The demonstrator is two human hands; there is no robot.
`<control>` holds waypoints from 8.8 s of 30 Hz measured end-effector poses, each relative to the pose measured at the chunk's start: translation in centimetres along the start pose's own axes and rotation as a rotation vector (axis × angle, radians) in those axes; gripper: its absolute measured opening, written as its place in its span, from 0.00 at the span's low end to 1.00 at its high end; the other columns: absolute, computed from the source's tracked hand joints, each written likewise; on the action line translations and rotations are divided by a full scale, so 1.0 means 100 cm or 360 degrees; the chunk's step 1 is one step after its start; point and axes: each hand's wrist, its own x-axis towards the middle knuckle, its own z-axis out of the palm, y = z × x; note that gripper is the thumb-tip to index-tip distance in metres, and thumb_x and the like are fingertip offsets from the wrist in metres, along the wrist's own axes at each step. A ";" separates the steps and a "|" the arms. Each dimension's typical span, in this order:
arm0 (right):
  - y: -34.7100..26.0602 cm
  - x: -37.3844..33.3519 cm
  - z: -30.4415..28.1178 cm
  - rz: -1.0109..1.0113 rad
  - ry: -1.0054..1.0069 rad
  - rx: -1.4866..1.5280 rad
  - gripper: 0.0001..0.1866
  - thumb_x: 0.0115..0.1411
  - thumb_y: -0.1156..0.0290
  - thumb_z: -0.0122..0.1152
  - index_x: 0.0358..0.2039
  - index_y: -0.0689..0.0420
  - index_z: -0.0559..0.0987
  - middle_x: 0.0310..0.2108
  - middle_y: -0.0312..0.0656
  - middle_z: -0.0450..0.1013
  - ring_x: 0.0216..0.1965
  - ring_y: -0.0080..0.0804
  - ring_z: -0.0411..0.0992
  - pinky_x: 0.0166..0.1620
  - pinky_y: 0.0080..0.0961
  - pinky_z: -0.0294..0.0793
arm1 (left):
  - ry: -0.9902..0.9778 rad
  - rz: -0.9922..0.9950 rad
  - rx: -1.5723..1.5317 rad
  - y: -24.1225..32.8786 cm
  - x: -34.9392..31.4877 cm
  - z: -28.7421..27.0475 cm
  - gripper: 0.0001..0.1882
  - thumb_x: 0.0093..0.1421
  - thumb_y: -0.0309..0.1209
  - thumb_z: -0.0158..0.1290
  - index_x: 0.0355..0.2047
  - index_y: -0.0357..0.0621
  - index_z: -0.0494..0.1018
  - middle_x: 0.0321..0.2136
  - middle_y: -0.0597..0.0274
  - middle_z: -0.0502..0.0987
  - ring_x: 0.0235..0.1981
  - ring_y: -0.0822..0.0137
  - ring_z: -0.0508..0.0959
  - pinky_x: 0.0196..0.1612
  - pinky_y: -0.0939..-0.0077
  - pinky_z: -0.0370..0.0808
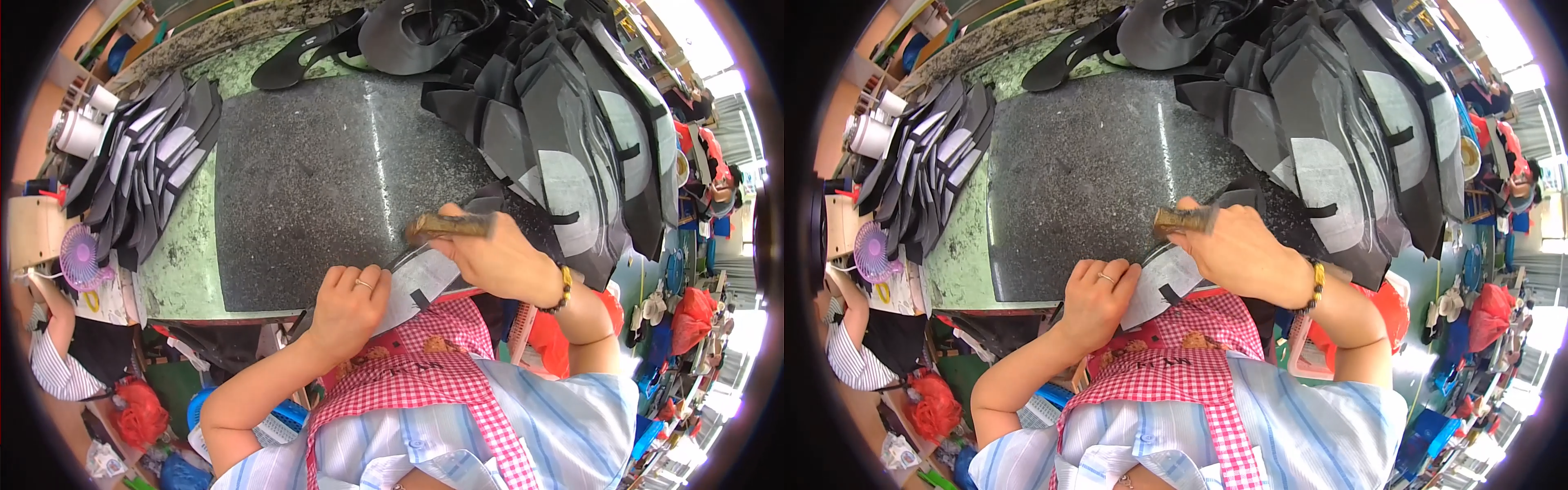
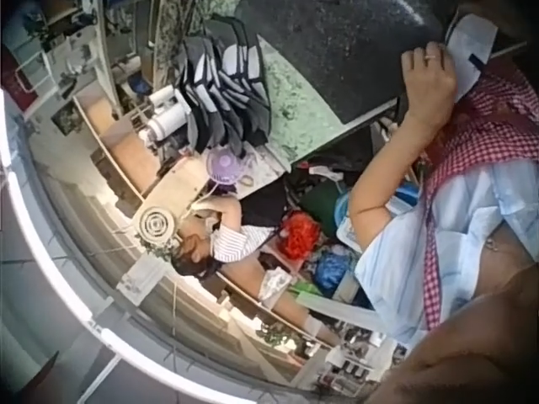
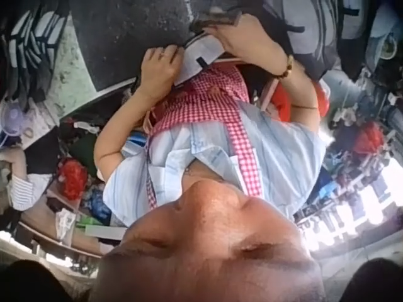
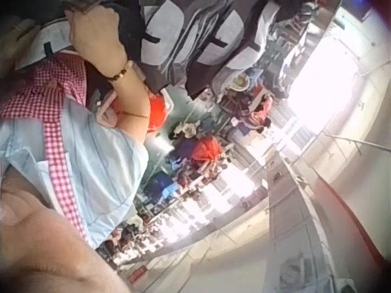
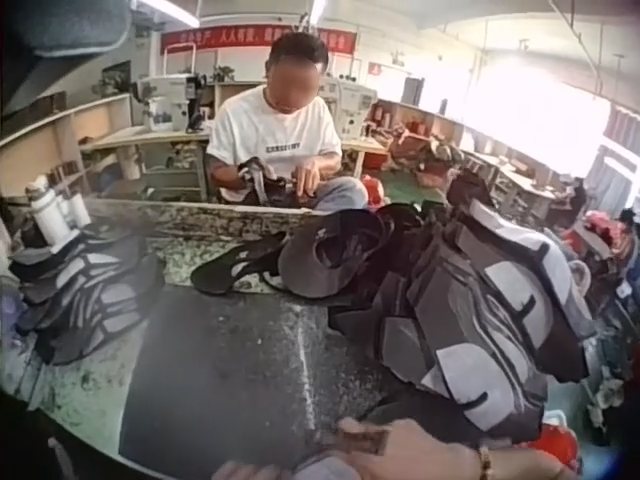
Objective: Hammering the seams and folded edges of shoe upper components on a factory workbench.
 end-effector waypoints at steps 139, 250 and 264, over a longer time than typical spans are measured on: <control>-0.036 -0.016 0.000 -0.0027 0.0207 0.0544 0.15 0.62 0.77 0.54 0.49 0.55 0.74 0.31 0.40 0.68 0.26 0.39 0.74 0.26 0.30 0.73 | 0.0414 -0.0720 0.0086 -0.040 -0.049 -0.043 0.14 0.45 0.33 0.66 0.31 0.42 0.77 0.44 0.55 0.75 0.47 0.52 0.72 0.52 0.56 0.65; 0.078 -0.133 -0.067 0.0937 0.1523 -0.0221 0.19 0.51 0.69 0.73 0.38 0.56 0.72 0.26 0.47 0.75 0.29 0.52 0.76 0.29 0.36 0.74 | -0.0020 0.1539 -0.0252 0.073 0.168 -0.055 0.09 0.44 0.30 0.55 0.29 0.46 0.73 0.28 0.65 0.72 0.27 0.67 0.74 0.31 0.76 0.76; -0.004 -0.091 -0.017 -0.0060 0.0391 0.0548 0.08 0.60 0.71 0.60 0.41 0.51 0.79 0.28 0.43 0.73 0.26 0.40 0.75 0.26 0.30 0.74 | -0.0504 -0.0210 -0.0677 -0.017 0.052 -0.011 0.09 0.57 0.28 0.56 0.38 0.38 0.74 0.36 0.51 0.77 0.42 0.49 0.76 0.44 0.59 0.73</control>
